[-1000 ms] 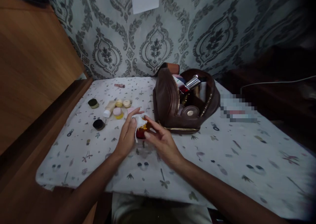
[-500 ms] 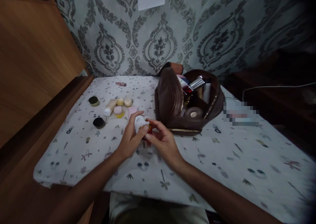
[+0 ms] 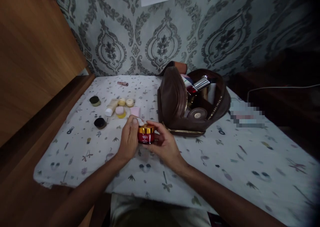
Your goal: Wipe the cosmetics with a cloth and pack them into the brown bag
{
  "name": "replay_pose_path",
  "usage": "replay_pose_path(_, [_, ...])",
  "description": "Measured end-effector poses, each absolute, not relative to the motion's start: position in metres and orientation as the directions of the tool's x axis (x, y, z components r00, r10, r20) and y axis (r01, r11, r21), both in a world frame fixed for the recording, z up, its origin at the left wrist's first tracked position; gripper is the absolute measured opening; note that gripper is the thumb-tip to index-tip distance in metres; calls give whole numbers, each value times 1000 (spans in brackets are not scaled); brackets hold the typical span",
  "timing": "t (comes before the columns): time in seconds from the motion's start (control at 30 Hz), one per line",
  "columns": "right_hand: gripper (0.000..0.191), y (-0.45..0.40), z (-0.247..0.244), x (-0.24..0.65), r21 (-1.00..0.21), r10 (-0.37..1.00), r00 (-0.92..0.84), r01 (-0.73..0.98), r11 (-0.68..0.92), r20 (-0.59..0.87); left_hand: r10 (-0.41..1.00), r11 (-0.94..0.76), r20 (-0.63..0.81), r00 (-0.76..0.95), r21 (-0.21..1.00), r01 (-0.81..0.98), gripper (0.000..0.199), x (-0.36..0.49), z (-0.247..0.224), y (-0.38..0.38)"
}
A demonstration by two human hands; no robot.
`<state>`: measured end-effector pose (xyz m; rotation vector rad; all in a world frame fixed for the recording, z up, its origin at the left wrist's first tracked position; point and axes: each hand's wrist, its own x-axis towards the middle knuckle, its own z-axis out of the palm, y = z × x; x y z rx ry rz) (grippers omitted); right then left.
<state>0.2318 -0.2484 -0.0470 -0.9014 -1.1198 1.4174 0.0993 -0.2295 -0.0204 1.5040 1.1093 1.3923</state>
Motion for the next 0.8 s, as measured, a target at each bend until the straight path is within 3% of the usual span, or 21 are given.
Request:
replay_pose_path(0.2, [55,-250,-45,230,-980,989,-30,-143,139,145,952,-300,305,-22,945,132,33,98,-19,-226])
replay_pose_path(0.33, [49,-251,-42,229,-990,994,4,-90,112,112,938,-343,347,11,920,188,25,96,-18,-227])
replay_pose_path(0.43, [43,-250,-46,230,-993,994,40,-52,102,100,879,-476,463,115,835,277,27,98,-20,-231])
replay_pose_path(0.53, [31,-248,-54,233,-982,979,85,51,183,187,826,-563,518,221,753,341,42,101,-25,-233])
replay_pose_path(0.63, [29,-246,-59,235,-956,957,106,144,254,270,864,-503,451,225,798,332,51,103,-29,-233])
replay_pose_path(0.8, [33,-244,-56,235,-954,951,119,134,268,284,941,-288,255,223,949,129,41,99,-25,-232])
